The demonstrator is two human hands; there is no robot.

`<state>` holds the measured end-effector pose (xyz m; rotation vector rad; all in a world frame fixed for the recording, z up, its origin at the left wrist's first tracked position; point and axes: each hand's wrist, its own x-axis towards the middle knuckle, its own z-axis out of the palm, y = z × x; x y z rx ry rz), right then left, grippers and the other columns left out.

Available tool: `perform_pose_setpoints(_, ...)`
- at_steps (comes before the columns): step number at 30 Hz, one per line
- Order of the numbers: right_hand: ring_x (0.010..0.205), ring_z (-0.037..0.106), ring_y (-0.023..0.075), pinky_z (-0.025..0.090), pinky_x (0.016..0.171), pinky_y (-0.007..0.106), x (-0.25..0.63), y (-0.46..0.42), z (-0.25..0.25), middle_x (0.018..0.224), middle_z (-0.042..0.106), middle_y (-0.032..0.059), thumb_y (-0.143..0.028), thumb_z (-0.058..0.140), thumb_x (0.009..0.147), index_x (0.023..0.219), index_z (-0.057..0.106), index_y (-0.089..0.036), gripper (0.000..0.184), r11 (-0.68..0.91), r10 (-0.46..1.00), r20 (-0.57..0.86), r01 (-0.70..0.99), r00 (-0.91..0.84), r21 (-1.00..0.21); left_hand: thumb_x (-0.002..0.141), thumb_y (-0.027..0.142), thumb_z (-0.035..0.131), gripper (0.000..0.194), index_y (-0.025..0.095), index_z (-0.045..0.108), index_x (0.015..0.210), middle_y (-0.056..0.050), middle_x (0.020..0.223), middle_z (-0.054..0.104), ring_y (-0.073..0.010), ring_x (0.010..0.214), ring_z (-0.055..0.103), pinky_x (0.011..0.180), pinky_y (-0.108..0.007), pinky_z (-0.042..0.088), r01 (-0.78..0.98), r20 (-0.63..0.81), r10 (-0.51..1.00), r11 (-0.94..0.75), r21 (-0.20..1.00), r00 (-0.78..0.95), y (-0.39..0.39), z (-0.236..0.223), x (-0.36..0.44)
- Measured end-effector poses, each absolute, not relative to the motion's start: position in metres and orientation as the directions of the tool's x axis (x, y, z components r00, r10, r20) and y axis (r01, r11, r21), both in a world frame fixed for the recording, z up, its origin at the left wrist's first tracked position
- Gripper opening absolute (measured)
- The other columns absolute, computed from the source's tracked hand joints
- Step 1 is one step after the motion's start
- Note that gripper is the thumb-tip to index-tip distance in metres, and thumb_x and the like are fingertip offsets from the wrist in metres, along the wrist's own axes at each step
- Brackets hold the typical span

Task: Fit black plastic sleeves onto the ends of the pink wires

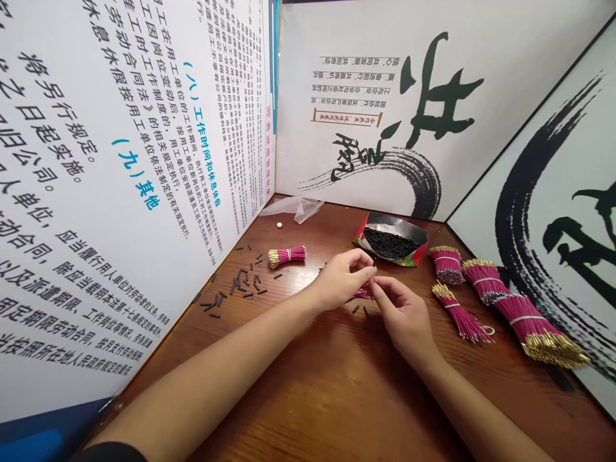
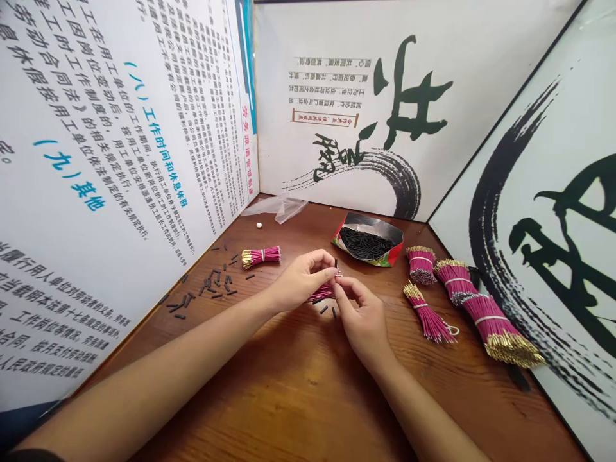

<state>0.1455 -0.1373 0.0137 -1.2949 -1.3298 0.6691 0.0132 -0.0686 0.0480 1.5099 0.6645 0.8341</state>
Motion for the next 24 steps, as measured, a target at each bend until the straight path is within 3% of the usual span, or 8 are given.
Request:
perform_pose_setpoints(4, 0.077, 0.068, 0.0201, 0.055, 0.074, 0.033, 0.152, -0.133, 0.014, 0.083, 0.073, 0.0063, -0.047, 0.064, 0.083, 0.088, 0.069, -0.018, 0.030, 0.225, 0.930, 0.296, 0.301, 0.216, -0.927, 0.086, 0.026, 0.053, 0.012, 0.015, 0.054, 0.092, -0.003, 0.087, 0.063, -0.0149, 0.083, 0.057, 0.077, -0.029, 0.047, 0.179, 0.086, 0.781, -0.247, 0.952, 0.619, -0.058, 0.049, 0.002)
perform_pose_setpoints(5, 0.075, 0.067, 0.0196, 0.054, 0.072, 0.032, 0.155, -0.131, 0.013, 0.082, 0.072, 0.0061, -0.047, 0.064, 0.083, 0.088, 0.069, -0.018, 0.030, 0.217, 0.927, 0.296, 0.312, 0.232, -0.925, 0.087, 0.027, 0.052, 0.013, 0.016, 0.055, 0.093, -0.005, 0.091, 0.063, -0.0170, 0.088, 0.057, 0.082, -0.032, 0.046, 0.302, 0.105, 0.789, -0.350, 0.887, 0.606, -0.055, 0.049, -0.002)
perform_pose_setpoints(8, 0.071, 0.065, 0.0187, 0.053, 0.066, 0.032, 0.169, -0.124, 0.004, 0.079, 0.070, 0.0056, -0.047, 0.062, 0.083, 0.091, 0.066, -0.018, 0.030, 0.193, 0.903, 0.311, 0.370, 0.295, -0.909, 0.085, 0.037, 0.055, 0.024, 0.016, 0.058, 0.096, -0.010, 0.107, 0.060, -0.0262, 0.106, 0.050, 0.094, -0.043, 0.041, 0.611, 0.141, 0.764, -0.599, 0.518, 0.630, -0.051, 0.042, -0.011)
perform_pose_setpoints(12, 0.073, 0.063, 0.0184, 0.050, 0.067, 0.031, 0.187, -0.116, -0.007, 0.080, 0.066, 0.0043, -0.043, 0.056, 0.086, 0.094, 0.061, -0.019, 0.025, 0.188, 0.876, 0.363, 0.470, 0.316, -0.863, 0.084, 0.052, 0.055, 0.044, 0.015, 0.057, 0.108, -0.014, 0.117, 0.055, -0.0308, 0.110, 0.047, 0.095, -0.047, 0.038, 0.701, 0.131, 0.736, -0.675, 0.231, 0.665, -0.053, 0.028, -0.012)
perform_pose_setpoints(17, 0.062, 0.051, 0.0154, 0.042, 0.060, 0.028, 0.192, -0.117, -0.002, 0.068, 0.055, -0.0013, -0.032, 0.043, 0.088, 0.086, 0.055, -0.022, 0.016, 0.141, 0.898, 0.371, 0.641, 0.238, -0.754, 0.089, 0.042, 0.051, 0.031, 0.016, 0.059, 0.106, -0.012, 0.114, 0.057, -0.0282, 0.107, 0.048, 0.092, -0.043, 0.039, 0.718, 0.156, 0.731, -0.682, 0.137, 0.664, -0.053, 0.023, -0.009)
perform_pose_setpoints(24, 0.068, 0.053, 0.0172, 0.042, 0.064, 0.029, 0.178, -0.108, 0.014, 0.078, 0.056, 0.0023, -0.025, 0.050, 0.081, 0.094, 0.064, -0.020, 0.019, 0.257, 0.933, 0.352, 0.816, -0.071, -0.518, 0.092, 0.033, 0.049, 0.021, 0.016, 0.061, 0.099, -0.010, 0.107, 0.062, -0.0258, 0.102, 0.050, 0.087, -0.040, 0.039, 0.682, 0.205, 0.688, -0.723, 0.112, 0.696, -0.049, 0.020, -0.010)
